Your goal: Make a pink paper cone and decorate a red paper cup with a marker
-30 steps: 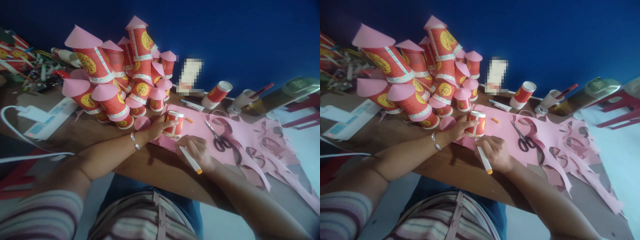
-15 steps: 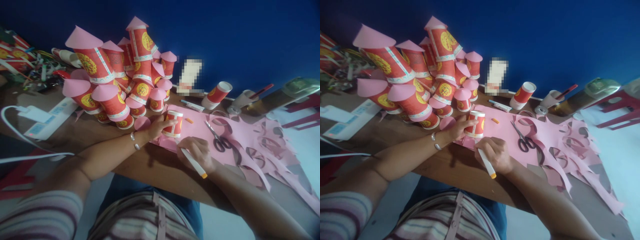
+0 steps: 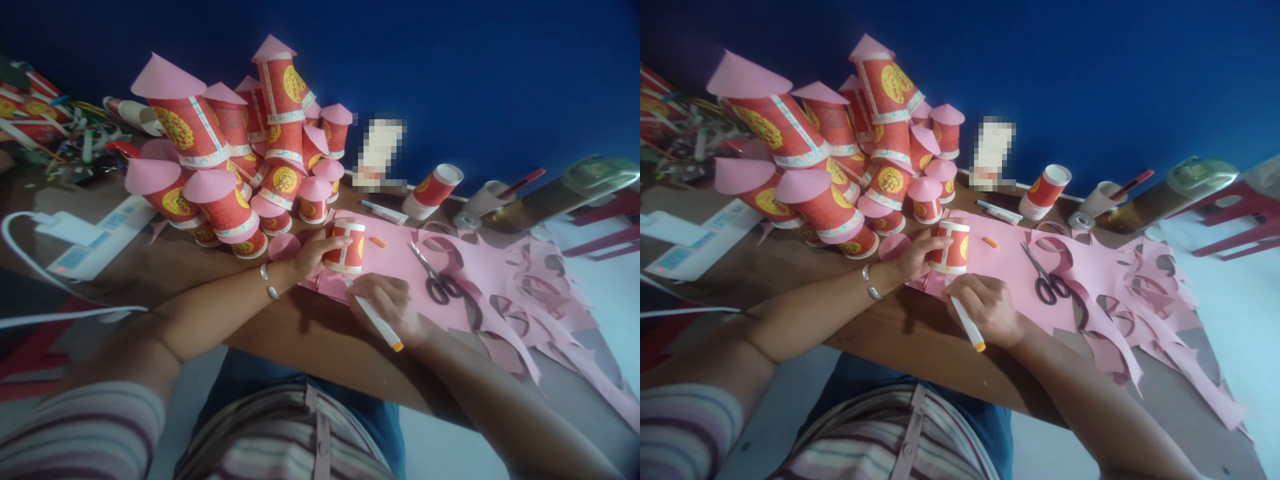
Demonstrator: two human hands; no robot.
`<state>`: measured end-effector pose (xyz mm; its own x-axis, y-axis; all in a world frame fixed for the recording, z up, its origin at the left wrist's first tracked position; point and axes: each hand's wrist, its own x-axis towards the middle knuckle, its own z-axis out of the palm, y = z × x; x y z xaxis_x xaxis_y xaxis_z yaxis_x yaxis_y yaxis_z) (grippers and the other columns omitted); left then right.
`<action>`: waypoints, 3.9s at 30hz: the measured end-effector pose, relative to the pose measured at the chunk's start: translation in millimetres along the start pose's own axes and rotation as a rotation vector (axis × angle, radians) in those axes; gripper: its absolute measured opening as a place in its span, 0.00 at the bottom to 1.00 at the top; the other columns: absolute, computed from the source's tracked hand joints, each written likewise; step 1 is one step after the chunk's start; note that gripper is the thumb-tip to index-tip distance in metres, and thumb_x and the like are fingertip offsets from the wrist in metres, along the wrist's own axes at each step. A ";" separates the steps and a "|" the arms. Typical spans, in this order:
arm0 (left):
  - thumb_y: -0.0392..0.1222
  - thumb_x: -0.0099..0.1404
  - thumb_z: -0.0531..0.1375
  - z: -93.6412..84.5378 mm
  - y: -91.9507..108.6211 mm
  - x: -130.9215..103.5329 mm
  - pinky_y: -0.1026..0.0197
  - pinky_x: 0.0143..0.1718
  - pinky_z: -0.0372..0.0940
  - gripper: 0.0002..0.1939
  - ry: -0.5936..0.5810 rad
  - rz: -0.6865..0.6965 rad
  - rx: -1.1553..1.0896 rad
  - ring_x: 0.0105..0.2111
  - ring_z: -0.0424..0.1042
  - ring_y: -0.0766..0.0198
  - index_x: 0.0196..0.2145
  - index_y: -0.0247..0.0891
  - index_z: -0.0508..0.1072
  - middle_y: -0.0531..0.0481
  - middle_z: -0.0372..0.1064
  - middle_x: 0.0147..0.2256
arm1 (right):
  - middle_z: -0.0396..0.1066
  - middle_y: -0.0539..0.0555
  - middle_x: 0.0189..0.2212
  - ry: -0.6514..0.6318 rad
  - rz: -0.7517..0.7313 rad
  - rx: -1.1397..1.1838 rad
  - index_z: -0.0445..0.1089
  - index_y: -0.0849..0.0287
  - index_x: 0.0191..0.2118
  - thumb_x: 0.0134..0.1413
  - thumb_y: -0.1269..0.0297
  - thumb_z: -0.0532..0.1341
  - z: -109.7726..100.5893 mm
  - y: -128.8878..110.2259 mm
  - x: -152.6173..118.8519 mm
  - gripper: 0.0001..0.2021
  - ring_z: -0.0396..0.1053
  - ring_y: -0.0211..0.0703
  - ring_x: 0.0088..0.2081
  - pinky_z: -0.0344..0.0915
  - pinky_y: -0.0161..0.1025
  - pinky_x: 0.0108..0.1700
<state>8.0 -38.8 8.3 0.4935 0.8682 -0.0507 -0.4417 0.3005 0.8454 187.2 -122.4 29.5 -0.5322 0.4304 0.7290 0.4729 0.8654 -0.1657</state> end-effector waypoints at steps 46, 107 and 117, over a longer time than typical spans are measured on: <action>0.48 0.58 0.70 -3.9 -2.9 -0.1 0.59 0.38 0.70 0.17 -0.071 -0.001 0.065 0.35 0.75 0.61 0.42 0.38 0.75 0.48 0.77 0.36 | 0.76 0.51 0.29 0.033 0.031 -0.022 0.67 0.57 0.43 0.62 0.76 0.62 -2.4 5.1 -0.6 0.08 0.74 0.38 0.28 0.70 0.34 0.30; 0.47 0.57 0.71 -4.7 -3.1 1.2 0.60 0.37 0.71 0.21 -0.076 -0.013 0.050 0.35 0.75 0.62 0.45 0.34 0.74 0.47 0.75 0.36 | 0.76 0.50 0.29 -0.020 0.012 -0.035 0.66 0.57 0.43 0.64 0.76 0.61 -0.9 6.1 -1.0 0.08 0.75 0.37 0.28 0.70 0.34 0.30; 0.46 0.58 0.70 -5.0 -4.1 0.6 0.59 0.37 0.71 0.19 -0.072 -0.016 0.054 0.35 0.75 0.61 0.45 0.35 0.74 0.46 0.77 0.37 | 0.76 0.51 0.30 -0.038 0.021 -0.025 0.68 0.58 0.43 0.63 0.77 0.62 -2.2 5.8 -1.2 0.08 0.75 0.38 0.29 0.70 0.34 0.30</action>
<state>6.3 -37.5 2.1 0.5538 0.8322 -0.0278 -0.3934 0.2909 0.8721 192.2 -118.4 29.1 -0.5478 0.4580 0.7001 0.5010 0.8498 -0.1639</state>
